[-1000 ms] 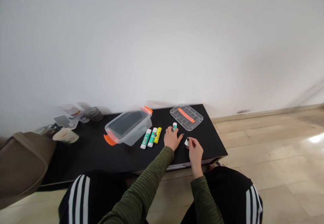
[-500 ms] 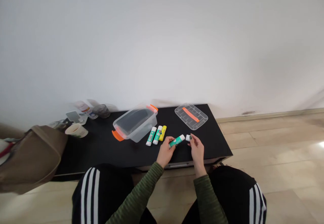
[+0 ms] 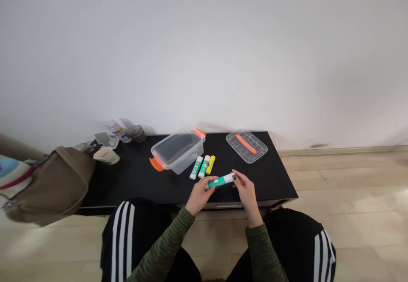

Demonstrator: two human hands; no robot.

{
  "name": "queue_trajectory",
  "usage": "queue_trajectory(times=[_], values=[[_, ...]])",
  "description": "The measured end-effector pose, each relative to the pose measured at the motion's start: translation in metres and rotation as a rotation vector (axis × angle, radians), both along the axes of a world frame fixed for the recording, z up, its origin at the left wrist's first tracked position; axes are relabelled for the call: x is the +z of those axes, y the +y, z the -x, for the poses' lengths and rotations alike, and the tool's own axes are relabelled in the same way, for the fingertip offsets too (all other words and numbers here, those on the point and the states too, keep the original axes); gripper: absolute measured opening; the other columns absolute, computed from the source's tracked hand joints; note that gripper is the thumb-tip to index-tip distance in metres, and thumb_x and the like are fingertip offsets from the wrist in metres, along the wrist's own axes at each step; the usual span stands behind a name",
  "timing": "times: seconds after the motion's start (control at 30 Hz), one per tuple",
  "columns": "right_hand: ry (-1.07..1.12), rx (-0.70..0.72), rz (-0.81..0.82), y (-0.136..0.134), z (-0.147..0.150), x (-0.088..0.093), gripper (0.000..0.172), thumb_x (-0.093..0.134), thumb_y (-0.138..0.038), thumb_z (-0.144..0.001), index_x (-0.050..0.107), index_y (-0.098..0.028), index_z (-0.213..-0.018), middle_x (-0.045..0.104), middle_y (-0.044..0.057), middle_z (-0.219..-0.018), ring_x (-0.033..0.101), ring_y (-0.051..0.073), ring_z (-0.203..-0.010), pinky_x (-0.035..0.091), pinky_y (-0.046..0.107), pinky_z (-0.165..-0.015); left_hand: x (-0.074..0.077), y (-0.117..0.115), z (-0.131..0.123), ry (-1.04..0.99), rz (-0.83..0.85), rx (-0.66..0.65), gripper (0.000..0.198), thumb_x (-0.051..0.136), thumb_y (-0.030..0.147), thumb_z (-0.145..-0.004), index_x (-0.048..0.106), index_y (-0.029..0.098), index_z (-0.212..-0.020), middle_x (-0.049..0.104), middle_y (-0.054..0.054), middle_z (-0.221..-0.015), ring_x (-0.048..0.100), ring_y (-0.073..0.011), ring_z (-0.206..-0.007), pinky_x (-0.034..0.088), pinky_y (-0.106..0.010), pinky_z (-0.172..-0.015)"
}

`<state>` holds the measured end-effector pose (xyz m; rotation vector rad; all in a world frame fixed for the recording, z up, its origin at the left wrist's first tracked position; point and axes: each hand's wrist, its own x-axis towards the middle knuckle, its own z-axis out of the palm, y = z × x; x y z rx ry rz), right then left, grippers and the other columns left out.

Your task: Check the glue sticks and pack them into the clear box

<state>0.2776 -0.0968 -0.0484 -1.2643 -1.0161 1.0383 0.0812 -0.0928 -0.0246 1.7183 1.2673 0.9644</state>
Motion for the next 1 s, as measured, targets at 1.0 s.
queue_trajectory(times=[1.0], values=[[0.075, 0.054, 0.118, -0.017, 0.033, 0.025, 0.047, 0.074, -0.059, -0.069, 0.075, -0.017, -0.092, 0.073, 0.007, -0.072, 0.067, 0.020, -0.059, 0.058, 0.033, -0.052, 0.022, -0.026, 0.028, 0.149, -0.535, -0.078, 0.030, 0.050, 0.015, -0.092, 0.066, 0.024, -0.116, 0.068, -0.010, -0.116, 0.062, -0.0208, -0.102, 0.055, -0.042, -0.089]])
